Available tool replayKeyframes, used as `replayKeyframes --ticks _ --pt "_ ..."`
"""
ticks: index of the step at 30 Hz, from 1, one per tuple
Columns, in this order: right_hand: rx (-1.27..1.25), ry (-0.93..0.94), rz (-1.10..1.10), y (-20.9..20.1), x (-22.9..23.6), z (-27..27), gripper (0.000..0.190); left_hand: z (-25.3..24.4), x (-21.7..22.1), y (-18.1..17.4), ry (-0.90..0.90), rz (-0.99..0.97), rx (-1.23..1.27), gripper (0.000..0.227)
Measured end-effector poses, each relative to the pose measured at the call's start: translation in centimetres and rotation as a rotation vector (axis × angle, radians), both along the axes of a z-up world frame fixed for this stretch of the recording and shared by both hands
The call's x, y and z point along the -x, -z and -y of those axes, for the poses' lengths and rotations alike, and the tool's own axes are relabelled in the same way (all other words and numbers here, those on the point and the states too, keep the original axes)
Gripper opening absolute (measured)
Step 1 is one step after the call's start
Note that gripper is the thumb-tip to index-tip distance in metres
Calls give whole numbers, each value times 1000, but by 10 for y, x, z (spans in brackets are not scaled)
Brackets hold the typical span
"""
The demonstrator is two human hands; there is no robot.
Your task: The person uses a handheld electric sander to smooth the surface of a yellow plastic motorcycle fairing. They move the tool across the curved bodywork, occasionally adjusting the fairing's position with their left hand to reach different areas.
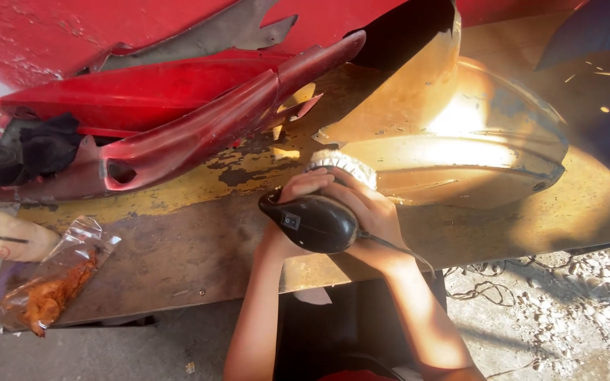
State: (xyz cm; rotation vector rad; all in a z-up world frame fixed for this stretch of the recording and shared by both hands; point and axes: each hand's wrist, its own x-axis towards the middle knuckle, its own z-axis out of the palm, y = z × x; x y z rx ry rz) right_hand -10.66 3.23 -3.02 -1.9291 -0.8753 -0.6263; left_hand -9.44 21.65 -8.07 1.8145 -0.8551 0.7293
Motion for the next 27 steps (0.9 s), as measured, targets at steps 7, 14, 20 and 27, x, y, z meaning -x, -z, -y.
replayKeyframes --ticks 7,14,20,27 --pt "-87 42 -98 16 0 0 56 -3 32 -39 17 -265 -43 84" --pt "-481 139 -9 99 34 50 73 -57 39 -33 -117 -486 -90 42" --pt "-769 516 -90 121 74 122 76 55 -60 -50 -185 -69 -67 70" --pt "-1052 465 144 129 99 182 77 127 -146 -33 -377 -24 -47 73"
